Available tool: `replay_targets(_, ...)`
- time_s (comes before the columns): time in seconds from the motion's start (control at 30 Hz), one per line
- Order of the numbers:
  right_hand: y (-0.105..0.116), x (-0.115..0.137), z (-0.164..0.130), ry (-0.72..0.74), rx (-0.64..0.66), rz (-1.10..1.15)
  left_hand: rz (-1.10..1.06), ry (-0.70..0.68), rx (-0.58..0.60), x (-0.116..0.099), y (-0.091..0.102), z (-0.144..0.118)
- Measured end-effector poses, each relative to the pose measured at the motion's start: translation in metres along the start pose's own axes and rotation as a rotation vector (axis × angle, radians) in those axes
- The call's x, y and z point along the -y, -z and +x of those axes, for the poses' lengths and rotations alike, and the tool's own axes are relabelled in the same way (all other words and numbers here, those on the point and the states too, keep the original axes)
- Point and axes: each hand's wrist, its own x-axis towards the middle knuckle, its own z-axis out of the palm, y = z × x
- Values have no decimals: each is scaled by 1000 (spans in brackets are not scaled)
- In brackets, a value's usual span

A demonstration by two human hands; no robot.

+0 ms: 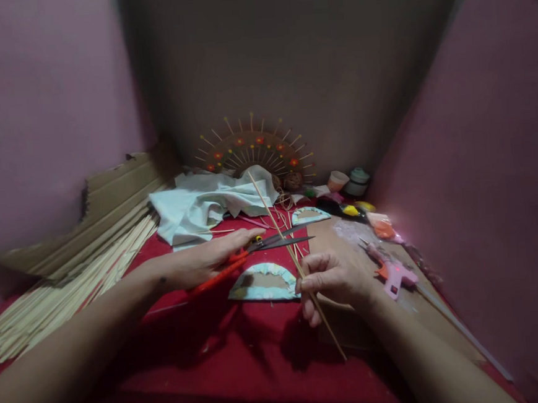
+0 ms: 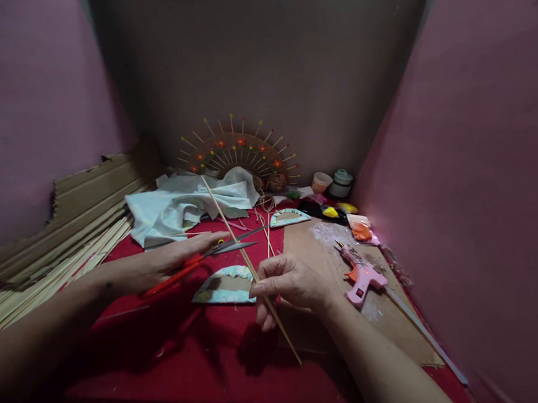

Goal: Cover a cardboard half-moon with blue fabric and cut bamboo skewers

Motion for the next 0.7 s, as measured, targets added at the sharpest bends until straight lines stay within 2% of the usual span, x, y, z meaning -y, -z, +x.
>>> replay_targets(0.4,2,0,2,6,39,39,54,-107,-107,-15,1,2)
replay_targets(0.6,3,-3,5,43,74,53,312,-53,-114,-14,3,2)
replay_targets(0.7,3,-5,7,45,74,65,376,-43,-96,-11,1,4)
